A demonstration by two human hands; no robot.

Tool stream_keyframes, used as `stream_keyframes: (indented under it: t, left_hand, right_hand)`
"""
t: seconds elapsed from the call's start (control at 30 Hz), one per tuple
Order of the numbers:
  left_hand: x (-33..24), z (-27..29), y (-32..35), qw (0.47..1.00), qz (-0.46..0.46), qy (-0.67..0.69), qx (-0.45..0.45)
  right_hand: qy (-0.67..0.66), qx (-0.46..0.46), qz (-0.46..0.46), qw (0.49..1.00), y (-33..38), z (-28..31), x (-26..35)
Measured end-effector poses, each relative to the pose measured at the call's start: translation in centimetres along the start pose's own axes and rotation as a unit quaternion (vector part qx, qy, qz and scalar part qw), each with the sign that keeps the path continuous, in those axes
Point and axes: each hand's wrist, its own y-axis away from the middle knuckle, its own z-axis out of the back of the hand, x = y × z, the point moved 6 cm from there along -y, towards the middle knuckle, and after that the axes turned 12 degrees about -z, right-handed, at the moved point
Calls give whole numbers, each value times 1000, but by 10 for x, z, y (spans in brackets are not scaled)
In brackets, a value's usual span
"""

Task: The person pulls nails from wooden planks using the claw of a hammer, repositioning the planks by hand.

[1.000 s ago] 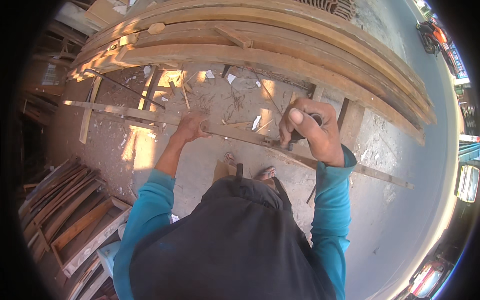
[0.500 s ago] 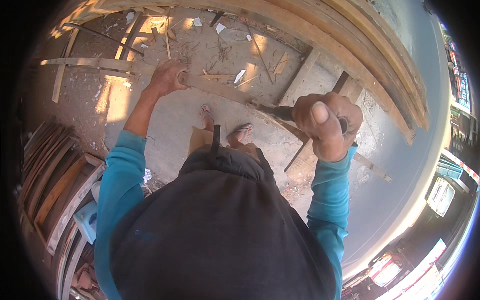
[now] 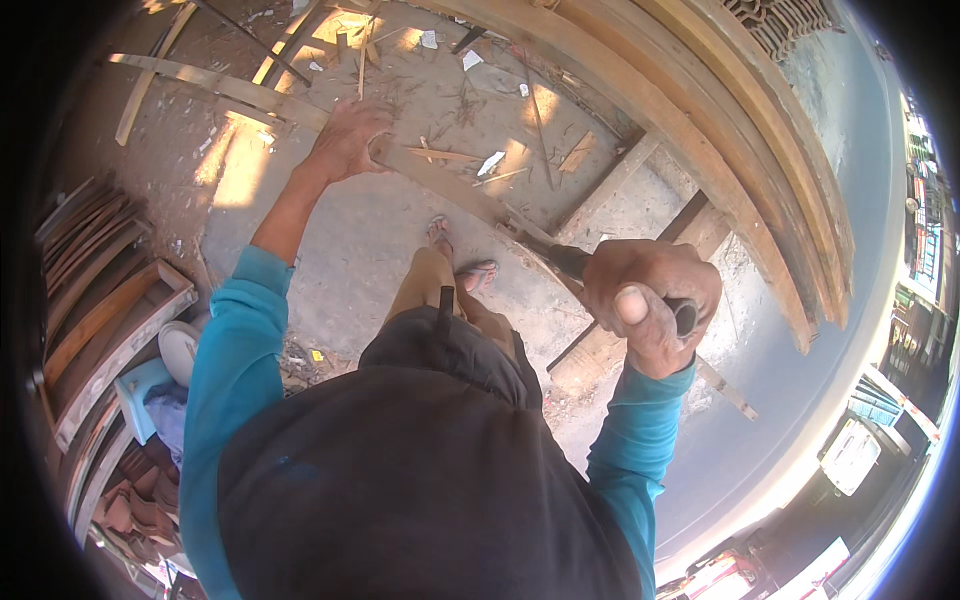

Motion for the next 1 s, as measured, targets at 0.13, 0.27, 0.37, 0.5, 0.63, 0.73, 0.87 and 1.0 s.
stream_keyframes:
  t: [0.13,0.27,0.37,0.5,0.63,0.73,0.87,1.0]
  left_hand:
    - [-51,17,28,976,110,-39,-184]
    - [-97,-52,81,829,381,229,-341]
    - [-127,-70,32,600,493,503,-379]
    - [-129,-54,-30,468,514,489,-527]
    - [-117,-81,-31,487,518,393,-583]
    - [-103,-86,-28,534,498,381,-568]
    - [-96,-97,-46,610,487,295,-550]
    - [-99,-79,-42,577,516,354,-525]
  right_hand:
    - [2,-39,30,999,6,4,0]
    - [-6,-21,24,999,7,2,0]
    - [8,-1,23,1000,5,2,-6]
    - [-4,98,67,993,6,-18,-1]
    - [62,205,46,976,11,-25,-3]
    - [230,198,79,950,-23,-63,-2]
    - [125,170,133,968,-57,-46,-24]
    - [51,116,35,991,45,-5,-4]
